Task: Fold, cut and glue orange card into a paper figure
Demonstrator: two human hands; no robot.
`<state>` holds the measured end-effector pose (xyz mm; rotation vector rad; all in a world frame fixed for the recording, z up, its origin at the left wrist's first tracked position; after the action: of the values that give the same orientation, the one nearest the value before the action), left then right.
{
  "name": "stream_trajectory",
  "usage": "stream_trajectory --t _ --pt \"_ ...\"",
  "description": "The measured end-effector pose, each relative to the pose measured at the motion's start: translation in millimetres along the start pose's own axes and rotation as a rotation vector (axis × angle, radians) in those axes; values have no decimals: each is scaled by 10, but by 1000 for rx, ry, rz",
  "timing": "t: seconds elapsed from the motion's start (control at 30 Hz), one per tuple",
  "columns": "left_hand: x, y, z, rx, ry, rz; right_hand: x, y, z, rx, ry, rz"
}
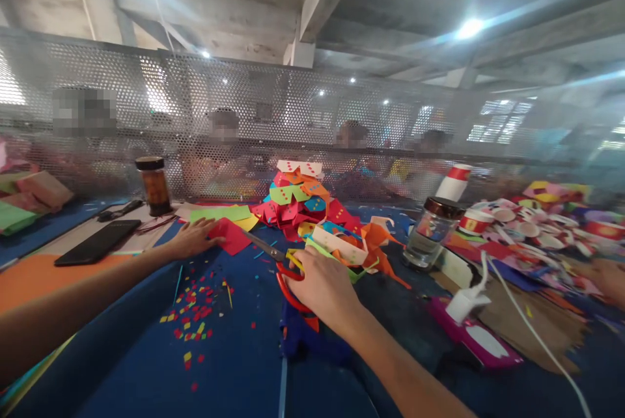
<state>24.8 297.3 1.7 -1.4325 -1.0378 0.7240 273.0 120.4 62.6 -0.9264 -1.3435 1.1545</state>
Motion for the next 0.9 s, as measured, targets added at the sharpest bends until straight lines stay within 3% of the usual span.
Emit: stream_trajectory --t 0.13,0.33,0.47,0.73,0.8,0.9 --pt "-8 107 -15 61 9 -31 20 39 -50 35 8 5" --pt "-72 95 -54 89 36 -117 33 103 -75 58 15 29" --pt "-111 6 -66 72 41 -194 32 113 -121 38 16 6" --pt "-105 -415 94 28 -35 -371 31 103 -176 18 24 -44" --pt "-76 -416 164 42 -62 -382 29 107 -152 24 16 -35" --pt "-28 -271 230 78 -71 -345 21 106 -113 44 -2 -29"
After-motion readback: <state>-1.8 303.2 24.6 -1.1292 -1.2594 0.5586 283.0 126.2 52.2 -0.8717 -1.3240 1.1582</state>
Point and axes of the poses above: each hand's wrist, its own x-axis towards the middle knuckle, its own y-axis out of the palm, z = x × y, the point moved 8 cm from there along x, towards the middle knuckle, and after that the axes turned 8 degrees about z, right-handed, at the moved point
